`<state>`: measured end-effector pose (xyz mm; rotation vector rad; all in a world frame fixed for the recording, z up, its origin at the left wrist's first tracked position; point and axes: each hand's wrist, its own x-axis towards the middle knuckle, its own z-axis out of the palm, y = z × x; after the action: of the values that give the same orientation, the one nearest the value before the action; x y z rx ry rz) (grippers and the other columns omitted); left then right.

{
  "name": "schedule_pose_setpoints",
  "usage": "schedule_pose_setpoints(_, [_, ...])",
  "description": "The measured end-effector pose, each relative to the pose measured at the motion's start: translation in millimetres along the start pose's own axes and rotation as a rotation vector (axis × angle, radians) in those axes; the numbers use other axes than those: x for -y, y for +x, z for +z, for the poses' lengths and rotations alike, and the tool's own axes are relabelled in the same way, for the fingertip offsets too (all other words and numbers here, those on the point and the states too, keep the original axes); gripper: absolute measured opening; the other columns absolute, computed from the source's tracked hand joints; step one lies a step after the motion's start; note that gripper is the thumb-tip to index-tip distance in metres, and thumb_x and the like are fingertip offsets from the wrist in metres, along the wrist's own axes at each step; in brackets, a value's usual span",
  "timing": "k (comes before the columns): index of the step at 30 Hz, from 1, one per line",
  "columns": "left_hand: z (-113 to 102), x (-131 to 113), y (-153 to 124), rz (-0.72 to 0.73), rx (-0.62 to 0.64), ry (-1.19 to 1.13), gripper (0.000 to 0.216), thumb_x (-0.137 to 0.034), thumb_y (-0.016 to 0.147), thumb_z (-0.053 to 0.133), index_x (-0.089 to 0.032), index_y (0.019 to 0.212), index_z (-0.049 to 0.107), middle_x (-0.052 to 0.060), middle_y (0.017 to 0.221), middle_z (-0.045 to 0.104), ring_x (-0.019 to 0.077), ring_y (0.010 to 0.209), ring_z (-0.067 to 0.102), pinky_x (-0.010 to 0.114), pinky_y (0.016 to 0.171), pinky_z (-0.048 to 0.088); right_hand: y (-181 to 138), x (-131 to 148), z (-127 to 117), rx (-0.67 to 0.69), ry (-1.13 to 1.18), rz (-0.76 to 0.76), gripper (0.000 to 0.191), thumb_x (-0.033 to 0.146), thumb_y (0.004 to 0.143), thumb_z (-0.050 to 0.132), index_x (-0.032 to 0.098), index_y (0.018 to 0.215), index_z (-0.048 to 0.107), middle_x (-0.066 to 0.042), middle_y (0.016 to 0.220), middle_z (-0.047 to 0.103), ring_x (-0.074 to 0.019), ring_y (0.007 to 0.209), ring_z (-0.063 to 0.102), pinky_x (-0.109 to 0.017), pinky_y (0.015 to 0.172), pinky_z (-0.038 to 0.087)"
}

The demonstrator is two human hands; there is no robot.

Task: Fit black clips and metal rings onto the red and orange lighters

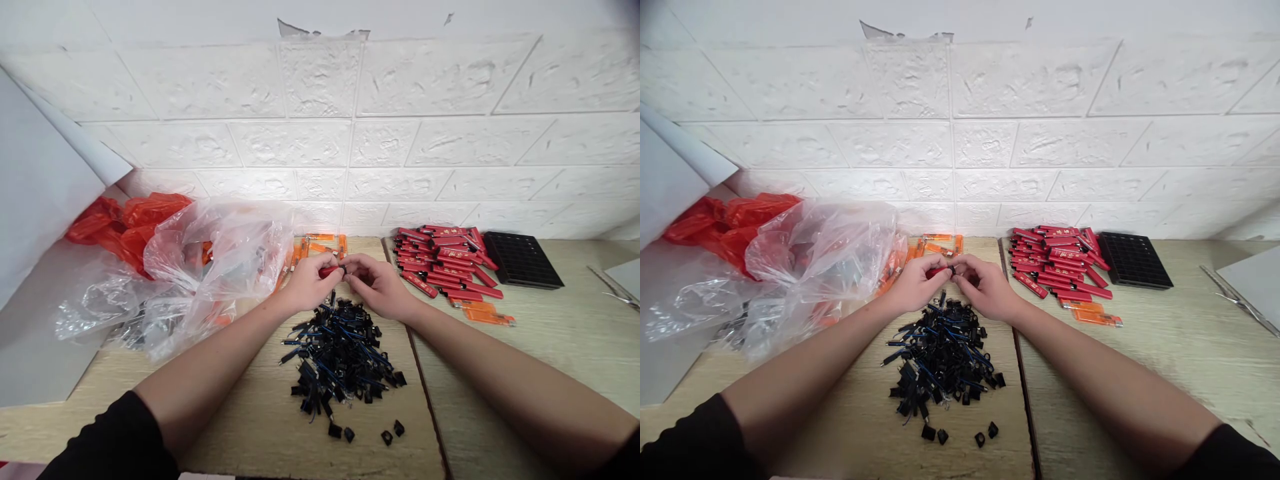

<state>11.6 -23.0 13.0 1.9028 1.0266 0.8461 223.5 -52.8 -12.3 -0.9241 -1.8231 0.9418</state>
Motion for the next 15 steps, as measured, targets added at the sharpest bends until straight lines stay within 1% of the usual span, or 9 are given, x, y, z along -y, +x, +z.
schedule_pose_setpoints(3, [-1.4,-1.1,0.0,-0.008,0.02,0.004,0.02,-0.031,0.094,0.062,-0.019,0.078,0.06,-0.003,0.072,0.049,0.0154,0.071,0.045,0.031,0.068,0.035,0.2,1.1,-0.2,-0.002,-0.011,0.006,0.029,0.028,0.107,0.061,0.024,0.135,0.068,-0.005,0.096,0.075,-0.015,0.073,0.061,-0.03,0.067,0.049])
schedule_pose_setpoints(7, [-3.1,-2.4,-0.1,-0.013,0.04,0.008,0.017,-0.03,0.091,0.064,-0.018,0.079,0.064,-0.001,0.074,0.055,0.0166,0.073,0.048,0.033,0.07,0.038,0.3,1.8,0.4,-0.009,-0.005,0.002,0.024,0.029,0.107,0.061,0.023,0.129,0.068,-0.005,0.096,0.075,-0.0154,0.075,0.063,-0.03,0.069,0.051])
schedule_pose_setpoints(10, [-3.5,-1.6,0.2,-0.004,0.056,-0.01,0.018,-0.03,0.093,0.062,-0.019,0.079,0.065,0.0,0.074,0.057,0.0176,0.073,0.05,0.033,0.07,0.04,0.2,0.9,0.9,-0.006,-0.005,0.002,0.023,0.028,0.106,0.061,0.023,0.128,0.068,-0.004,0.096,0.075,-0.0159,0.077,0.064,-0.031,0.072,0.052])
schedule_pose_setpoints(15, [-3.3,1.7,0.4,0.01,0.066,-0.019,0.021,-0.03,0.094,0.06,-0.02,0.076,0.062,-0.001,0.072,0.054,0.0163,0.071,0.047,0.033,0.068,0.037,0.7,-0.4,1.3,-0.008,-0.009,0.013,0.022,0.028,0.106,0.062,0.024,0.127,0.067,-0.005,0.1,0.076,-0.0174,0.081,0.067,-0.032,0.073,0.054])
